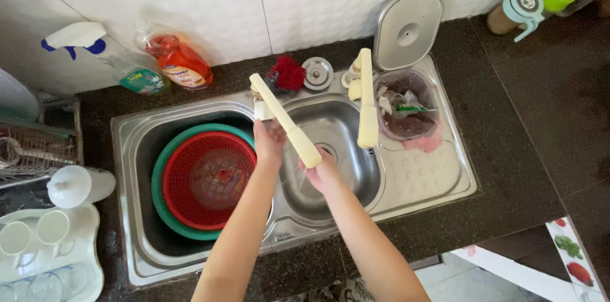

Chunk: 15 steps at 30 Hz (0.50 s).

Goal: The person wipes a black induction cooktop with a white paper towel, then scrubs the stainless steel sink with a red sponge under running water. They dry their hands and wipe the gas stovetop with a fresh paper towel.

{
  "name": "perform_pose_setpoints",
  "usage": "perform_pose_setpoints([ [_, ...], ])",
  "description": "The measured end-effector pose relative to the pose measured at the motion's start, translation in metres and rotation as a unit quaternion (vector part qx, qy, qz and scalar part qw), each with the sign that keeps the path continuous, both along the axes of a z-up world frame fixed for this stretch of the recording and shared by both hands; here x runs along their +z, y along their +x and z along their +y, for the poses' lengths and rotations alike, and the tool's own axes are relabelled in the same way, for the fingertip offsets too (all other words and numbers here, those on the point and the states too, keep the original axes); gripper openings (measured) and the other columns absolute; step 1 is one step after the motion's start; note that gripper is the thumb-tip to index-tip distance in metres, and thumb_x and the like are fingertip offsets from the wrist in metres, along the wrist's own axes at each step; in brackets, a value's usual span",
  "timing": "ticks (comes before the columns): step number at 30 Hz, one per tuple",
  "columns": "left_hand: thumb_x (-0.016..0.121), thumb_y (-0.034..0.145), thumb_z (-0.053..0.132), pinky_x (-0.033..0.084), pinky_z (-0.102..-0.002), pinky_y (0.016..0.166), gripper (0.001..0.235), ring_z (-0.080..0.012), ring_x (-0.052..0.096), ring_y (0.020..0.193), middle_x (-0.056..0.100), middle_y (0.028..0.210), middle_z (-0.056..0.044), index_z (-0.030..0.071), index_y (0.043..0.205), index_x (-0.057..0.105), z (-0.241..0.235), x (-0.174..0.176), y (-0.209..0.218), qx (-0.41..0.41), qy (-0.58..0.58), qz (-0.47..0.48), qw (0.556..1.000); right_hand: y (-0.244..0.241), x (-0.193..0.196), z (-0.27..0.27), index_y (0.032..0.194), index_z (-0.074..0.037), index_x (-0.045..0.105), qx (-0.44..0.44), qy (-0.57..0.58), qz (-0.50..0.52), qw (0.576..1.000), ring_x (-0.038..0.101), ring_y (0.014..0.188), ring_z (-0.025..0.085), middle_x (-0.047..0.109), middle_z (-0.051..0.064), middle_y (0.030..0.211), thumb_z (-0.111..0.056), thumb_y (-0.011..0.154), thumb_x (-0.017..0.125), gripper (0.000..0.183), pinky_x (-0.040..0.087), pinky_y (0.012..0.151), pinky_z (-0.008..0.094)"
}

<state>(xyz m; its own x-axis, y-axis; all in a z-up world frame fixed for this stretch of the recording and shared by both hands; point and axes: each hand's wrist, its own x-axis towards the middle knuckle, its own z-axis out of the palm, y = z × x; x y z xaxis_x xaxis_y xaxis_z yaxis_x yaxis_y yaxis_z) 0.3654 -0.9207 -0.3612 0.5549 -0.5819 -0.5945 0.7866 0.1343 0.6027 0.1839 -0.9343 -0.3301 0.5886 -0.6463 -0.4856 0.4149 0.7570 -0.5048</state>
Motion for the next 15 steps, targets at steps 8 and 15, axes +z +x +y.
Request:
perform_pose_setpoints([
  [8,0.060,0.101,0.017,0.059,-0.040,0.075,0.031,-0.0243,0.071,0.088,0.073,0.110,-0.017,-0.005,0.122,0.064,0.036,-0.046,-0.081,-0.242,-0.001,-0.103,0.965,0.005,-0.005,0.037,0.098,-0.020,0.069,-0.012,0.027,0.190,0.981,0.041,0.042,0.003,0.055,-0.008,0.062,-0.037,0.103,0.053,0.024,0.027,0.036,0.021],
  [15,0.046,0.107,0.026,0.036,-0.025,0.046,0.031,-0.0084,0.047,0.053,0.061,0.083,0.000,0.010,0.123,0.068,0.029,-0.083,-0.106,-0.278,0.086,-0.062,0.955,-0.079,-0.025,0.087,0.079,-0.010,0.062,0.207,-0.127,0.289,0.926,0.049,0.048,0.009,0.054,-0.001,0.059,-0.032,0.103,0.057,0.033,0.036,0.044,0.027],
])
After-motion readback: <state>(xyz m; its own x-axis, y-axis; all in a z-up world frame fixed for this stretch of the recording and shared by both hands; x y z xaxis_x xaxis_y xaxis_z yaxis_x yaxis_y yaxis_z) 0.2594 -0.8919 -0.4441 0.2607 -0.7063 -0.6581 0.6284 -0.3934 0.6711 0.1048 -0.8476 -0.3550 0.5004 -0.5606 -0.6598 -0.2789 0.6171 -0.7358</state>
